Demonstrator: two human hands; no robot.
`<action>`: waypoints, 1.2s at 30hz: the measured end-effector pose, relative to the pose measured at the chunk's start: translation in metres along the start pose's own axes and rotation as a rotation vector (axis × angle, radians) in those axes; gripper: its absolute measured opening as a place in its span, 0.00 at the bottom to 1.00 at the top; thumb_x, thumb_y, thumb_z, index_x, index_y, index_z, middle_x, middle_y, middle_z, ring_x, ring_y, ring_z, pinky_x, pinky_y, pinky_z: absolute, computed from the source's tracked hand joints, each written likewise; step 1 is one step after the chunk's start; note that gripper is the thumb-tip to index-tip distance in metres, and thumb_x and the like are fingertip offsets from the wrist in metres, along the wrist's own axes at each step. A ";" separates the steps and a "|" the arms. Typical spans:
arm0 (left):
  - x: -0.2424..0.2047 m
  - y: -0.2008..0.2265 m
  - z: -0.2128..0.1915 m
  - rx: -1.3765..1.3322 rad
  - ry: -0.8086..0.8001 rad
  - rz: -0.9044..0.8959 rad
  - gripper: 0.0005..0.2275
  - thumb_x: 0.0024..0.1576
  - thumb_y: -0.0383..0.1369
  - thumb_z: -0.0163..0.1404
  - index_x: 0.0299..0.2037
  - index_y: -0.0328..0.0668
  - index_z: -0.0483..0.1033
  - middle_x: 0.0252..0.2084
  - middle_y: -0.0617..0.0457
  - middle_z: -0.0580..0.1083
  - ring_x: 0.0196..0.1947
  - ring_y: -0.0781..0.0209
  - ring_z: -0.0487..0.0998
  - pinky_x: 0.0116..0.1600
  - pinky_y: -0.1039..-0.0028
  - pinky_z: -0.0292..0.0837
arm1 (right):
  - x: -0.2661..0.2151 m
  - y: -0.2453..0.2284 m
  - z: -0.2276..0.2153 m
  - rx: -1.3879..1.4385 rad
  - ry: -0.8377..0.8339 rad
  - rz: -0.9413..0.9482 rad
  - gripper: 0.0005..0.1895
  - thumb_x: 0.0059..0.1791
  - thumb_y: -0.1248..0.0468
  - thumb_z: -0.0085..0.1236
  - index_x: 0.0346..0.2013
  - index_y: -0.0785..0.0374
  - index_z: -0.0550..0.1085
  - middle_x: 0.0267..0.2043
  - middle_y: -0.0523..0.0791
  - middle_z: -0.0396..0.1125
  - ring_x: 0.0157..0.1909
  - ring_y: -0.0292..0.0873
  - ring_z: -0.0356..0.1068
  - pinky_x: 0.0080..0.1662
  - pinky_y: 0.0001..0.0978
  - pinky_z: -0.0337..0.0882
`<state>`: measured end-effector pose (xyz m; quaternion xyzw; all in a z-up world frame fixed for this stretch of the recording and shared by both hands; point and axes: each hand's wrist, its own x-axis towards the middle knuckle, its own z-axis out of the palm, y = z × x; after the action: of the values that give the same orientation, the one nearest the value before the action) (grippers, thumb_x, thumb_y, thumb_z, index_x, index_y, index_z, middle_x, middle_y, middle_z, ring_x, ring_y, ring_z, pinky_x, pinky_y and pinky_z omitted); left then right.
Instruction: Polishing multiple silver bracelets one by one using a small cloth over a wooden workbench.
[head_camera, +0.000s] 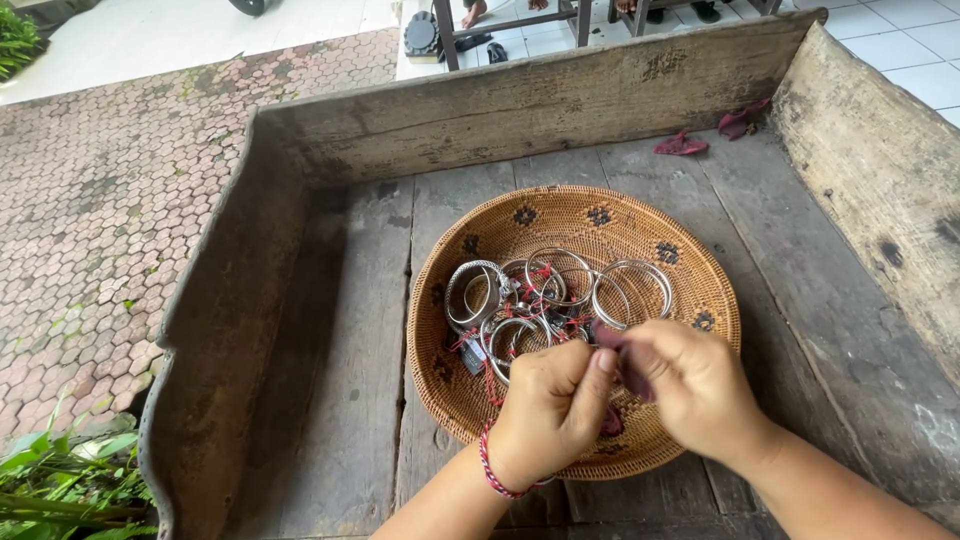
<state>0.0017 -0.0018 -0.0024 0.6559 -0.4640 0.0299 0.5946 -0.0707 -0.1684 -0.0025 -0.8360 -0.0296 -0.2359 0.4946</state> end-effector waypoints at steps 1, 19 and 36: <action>-0.001 0.001 0.001 0.000 0.002 0.002 0.17 0.68 0.30 0.43 0.23 0.44 0.59 0.18 0.57 0.61 0.18 0.62 0.63 0.25 0.70 0.59 | 0.003 0.006 -0.005 -0.001 0.000 -0.002 0.16 0.54 0.58 0.49 0.46 0.61 0.81 0.22 0.41 0.68 0.22 0.35 0.68 0.27 0.27 0.70; 0.001 0.000 0.000 -0.047 0.133 -0.079 0.19 0.67 0.33 0.43 0.21 0.46 0.55 0.19 0.62 0.55 0.20 0.68 0.52 0.25 0.72 0.48 | 0.011 0.002 -0.014 -0.089 -0.050 -0.118 0.20 0.55 0.54 0.45 0.41 0.68 0.78 0.35 0.45 0.71 0.36 0.39 0.71 0.40 0.28 0.70; 0.011 0.004 -0.013 -0.064 -0.146 -0.015 0.08 0.66 0.26 0.42 0.32 0.39 0.64 0.26 0.53 0.65 0.25 0.57 0.65 0.36 0.69 0.64 | 0.009 -0.009 -0.013 -0.207 0.092 -0.083 0.20 0.59 0.59 0.40 0.46 0.72 0.77 0.34 0.48 0.69 0.29 0.40 0.69 0.36 0.29 0.69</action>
<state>0.0119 0.0026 0.0107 0.6405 -0.5021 -0.0373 0.5799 -0.0704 -0.1766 0.0134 -0.8689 -0.0170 -0.2960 0.3963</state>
